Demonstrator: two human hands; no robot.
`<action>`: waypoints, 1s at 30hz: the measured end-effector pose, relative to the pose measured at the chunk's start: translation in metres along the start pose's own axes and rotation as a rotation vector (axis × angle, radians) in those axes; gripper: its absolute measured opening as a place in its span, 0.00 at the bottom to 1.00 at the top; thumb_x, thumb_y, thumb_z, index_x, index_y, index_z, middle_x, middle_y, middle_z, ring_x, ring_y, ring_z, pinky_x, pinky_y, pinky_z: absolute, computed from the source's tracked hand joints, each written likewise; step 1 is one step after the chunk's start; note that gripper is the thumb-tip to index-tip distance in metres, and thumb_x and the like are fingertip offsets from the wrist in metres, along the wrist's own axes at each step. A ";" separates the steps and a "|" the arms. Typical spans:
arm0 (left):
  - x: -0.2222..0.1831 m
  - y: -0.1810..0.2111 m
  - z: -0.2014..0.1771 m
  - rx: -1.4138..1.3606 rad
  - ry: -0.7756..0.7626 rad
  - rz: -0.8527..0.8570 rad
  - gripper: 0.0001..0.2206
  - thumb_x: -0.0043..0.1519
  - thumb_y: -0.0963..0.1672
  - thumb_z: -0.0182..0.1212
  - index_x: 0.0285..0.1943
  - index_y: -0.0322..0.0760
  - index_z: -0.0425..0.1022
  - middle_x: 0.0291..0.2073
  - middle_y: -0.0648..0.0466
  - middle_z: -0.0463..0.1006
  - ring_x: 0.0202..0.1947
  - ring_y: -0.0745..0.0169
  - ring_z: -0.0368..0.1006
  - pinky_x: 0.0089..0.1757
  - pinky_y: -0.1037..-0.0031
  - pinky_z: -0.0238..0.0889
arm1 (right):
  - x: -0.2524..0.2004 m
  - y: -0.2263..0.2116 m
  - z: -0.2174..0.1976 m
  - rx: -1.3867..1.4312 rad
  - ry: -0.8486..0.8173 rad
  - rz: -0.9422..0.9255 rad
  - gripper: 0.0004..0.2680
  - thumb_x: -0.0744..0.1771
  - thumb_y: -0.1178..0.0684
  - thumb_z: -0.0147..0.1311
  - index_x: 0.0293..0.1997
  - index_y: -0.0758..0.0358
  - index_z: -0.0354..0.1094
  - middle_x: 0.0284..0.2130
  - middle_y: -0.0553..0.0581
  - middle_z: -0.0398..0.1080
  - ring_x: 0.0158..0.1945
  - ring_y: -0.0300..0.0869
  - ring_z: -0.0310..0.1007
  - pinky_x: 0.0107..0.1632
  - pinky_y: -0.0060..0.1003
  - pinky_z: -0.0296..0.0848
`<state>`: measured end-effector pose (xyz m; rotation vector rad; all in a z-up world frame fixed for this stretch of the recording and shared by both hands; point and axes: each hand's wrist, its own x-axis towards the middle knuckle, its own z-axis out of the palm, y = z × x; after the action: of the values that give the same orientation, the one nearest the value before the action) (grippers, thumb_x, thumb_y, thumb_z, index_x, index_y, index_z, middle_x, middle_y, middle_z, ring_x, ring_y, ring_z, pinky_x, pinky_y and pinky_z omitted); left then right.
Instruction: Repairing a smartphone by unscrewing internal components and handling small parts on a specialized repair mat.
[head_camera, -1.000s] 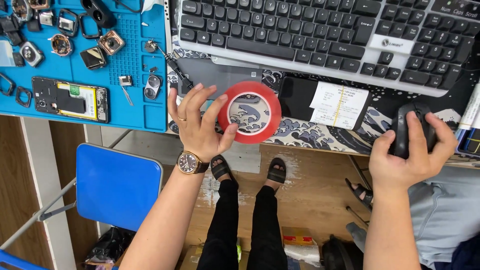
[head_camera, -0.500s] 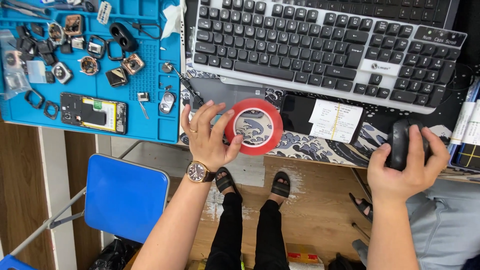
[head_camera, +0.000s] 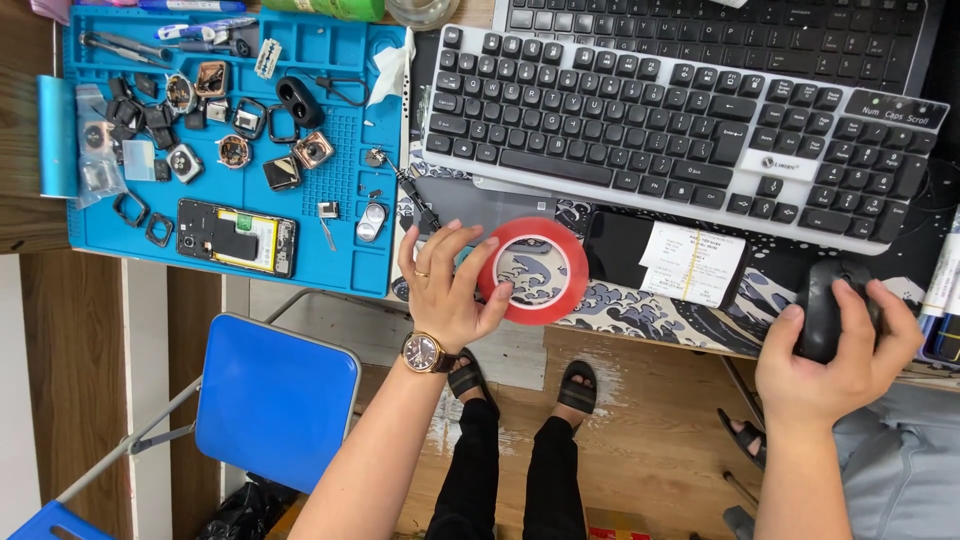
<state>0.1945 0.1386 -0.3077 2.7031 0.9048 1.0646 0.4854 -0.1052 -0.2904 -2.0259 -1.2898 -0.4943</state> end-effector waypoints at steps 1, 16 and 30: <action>-0.001 -0.001 0.000 -0.003 -0.002 -0.001 0.18 0.65 0.54 0.51 0.55 0.44 0.75 0.53 0.50 0.77 0.57 0.48 0.74 0.64 0.45 0.49 | 0.000 -0.001 0.000 -0.002 -0.002 0.002 0.10 0.69 0.67 0.59 0.56 0.85 0.72 0.57 0.80 0.62 0.58 0.71 0.68 0.58 0.63 0.72; -0.001 -0.001 0.002 0.008 0.027 0.023 0.18 0.65 0.54 0.50 0.55 0.43 0.75 0.52 0.50 0.78 0.56 0.50 0.73 0.63 0.47 0.52 | 0.000 -0.001 0.003 -0.091 0.028 0.029 0.09 0.69 0.66 0.60 0.54 0.82 0.77 0.56 0.76 0.66 0.56 0.68 0.70 0.56 0.61 0.74; 0.000 0.001 0.000 0.008 0.014 0.010 0.18 0.65 0.54 0.52 0.53 0.42 0.77 0.51 0.50 0.79 0.54 0.49 0.75 0.62 0.49 0.54 | -0.012 0.011 0.004 -0.077 0.024 -0.024 0.09 0.69 0.62 0.60 0.51 0.80 0.79 0.54 0.76 0.69 0.55 0.67 0.72 0.55 0.59 0.74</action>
<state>0.1948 0.1381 -0.3077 2.7125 0.9006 1.0856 0.4900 -0.1128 -0.3044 -2.0632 -1.3000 -0.5852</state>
